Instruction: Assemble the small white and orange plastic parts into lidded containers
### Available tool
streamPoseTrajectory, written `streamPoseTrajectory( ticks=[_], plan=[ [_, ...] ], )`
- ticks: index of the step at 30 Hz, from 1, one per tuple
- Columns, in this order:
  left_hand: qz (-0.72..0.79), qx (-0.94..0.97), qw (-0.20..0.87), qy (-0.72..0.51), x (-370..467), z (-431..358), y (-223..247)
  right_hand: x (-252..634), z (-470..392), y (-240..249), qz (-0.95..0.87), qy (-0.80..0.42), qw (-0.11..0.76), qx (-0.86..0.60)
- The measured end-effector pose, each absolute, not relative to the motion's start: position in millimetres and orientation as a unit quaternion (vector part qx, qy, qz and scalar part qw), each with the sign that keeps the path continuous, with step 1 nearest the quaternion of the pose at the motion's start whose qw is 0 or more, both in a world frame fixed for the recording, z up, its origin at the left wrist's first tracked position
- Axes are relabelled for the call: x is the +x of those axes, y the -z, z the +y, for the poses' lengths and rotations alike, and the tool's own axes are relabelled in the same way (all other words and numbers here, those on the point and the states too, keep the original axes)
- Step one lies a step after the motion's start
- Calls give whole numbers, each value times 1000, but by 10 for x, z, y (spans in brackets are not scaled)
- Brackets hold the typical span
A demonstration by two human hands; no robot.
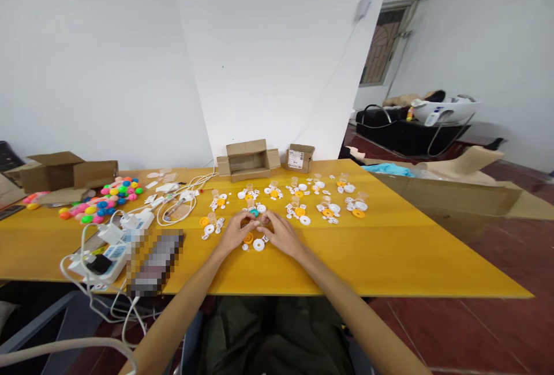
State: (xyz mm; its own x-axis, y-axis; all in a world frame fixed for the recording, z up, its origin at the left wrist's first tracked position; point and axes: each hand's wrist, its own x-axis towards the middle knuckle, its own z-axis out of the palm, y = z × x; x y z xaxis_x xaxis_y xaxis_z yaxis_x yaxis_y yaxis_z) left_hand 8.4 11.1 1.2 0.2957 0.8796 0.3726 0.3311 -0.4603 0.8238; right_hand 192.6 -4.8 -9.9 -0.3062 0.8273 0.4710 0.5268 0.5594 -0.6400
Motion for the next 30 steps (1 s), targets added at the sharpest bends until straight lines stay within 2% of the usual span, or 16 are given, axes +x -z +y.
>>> streamPoseTrajectory(
  ticks=[10, 19, 30],
  plan=[
    [440, 719, 335, -421, 88, 206, -22, 2147, 76, 223, -697, -70, 482, -526],
    [432, 704, 369, -426, 61, 303, -13, 2167, 54, 238, -709, 12, 466, -530],
    [419, 724, 380, -395, 31, 273, 8, 2153, 44, 295, -729, 22, 430, -533]
  ],
)
